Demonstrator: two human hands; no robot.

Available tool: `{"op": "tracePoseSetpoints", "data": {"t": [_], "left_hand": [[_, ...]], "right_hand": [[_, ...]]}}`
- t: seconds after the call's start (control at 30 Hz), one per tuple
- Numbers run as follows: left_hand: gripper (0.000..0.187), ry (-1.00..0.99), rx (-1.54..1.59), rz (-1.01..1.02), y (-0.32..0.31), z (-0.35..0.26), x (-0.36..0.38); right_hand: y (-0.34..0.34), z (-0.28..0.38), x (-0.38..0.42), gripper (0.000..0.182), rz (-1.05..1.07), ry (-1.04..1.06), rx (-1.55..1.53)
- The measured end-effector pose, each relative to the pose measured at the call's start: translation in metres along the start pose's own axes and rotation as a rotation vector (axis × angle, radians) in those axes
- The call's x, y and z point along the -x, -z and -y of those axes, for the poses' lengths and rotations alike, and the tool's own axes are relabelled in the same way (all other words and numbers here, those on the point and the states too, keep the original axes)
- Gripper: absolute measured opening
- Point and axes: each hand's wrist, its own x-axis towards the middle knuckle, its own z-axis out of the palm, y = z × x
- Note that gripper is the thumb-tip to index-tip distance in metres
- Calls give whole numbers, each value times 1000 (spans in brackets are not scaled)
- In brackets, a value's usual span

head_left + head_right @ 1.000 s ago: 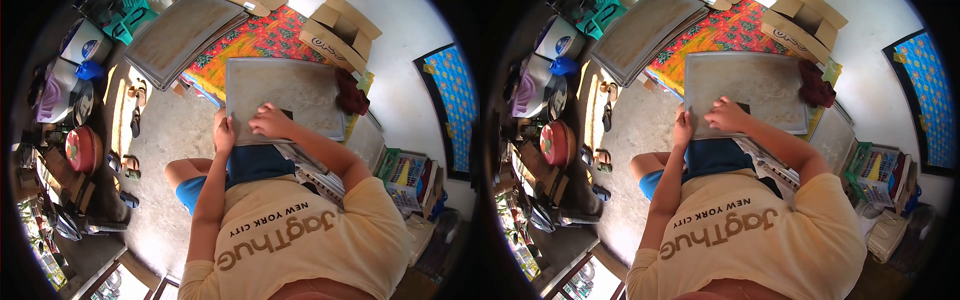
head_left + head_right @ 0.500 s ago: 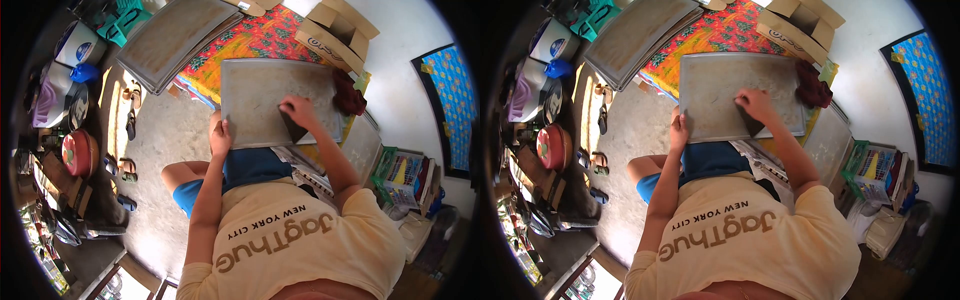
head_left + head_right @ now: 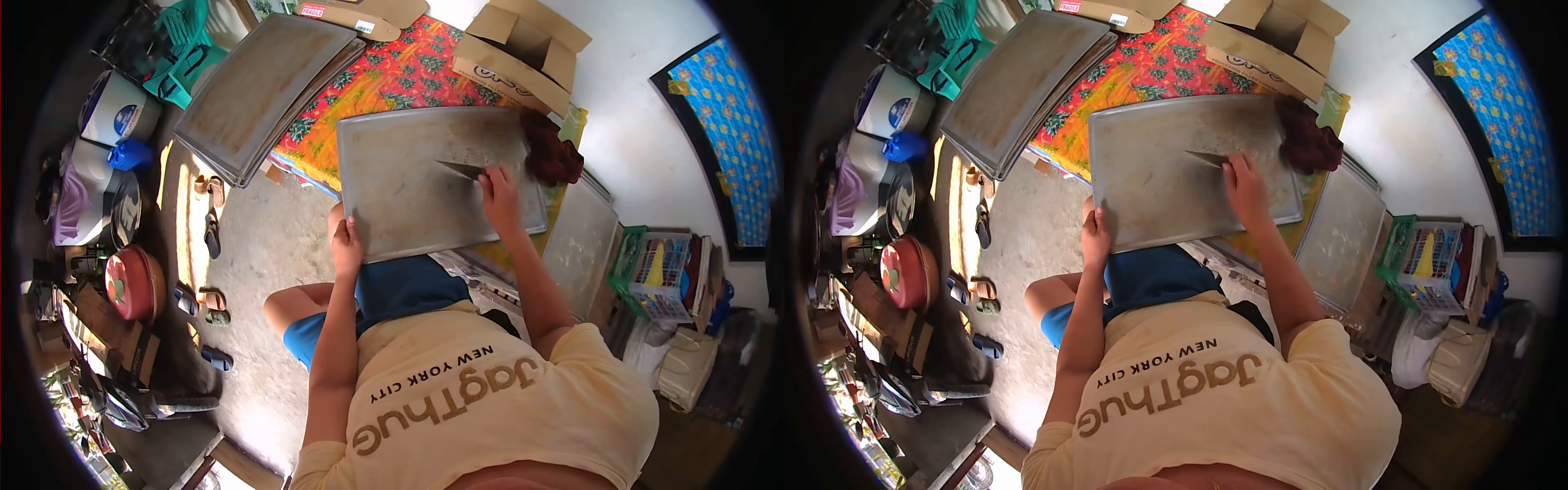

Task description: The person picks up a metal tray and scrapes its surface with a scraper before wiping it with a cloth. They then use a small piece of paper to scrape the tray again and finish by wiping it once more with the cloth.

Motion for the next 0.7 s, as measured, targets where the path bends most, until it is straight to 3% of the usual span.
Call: {"op": "tracePoseSetpoints", "data": {"t": [0.03,0.13,0.23,0.33,0.43,0.7], "left_hand": [[48,26,-26,29,2,1,-1],[48,90,-68,91,6,2,-2],[48,7,-10,22,3,-3,1],[46,9,-34,14,3,-5,2],[47,46,-75,28,5,-9,2],[45,-28,-79,16,5,-9,3]], "right_hand": [[-2,6,3,15,-35,-86,-21],[4,16,-1,16,-69,-75,-10],[-8,-5,-9,18,-101,-87,7],[-15,-16,-30,20,-65,-390,-307],[-52,-43,-62,25,-78,-862,-695],[-157,-74,-155,20,-133,-1103,-1225]]}}
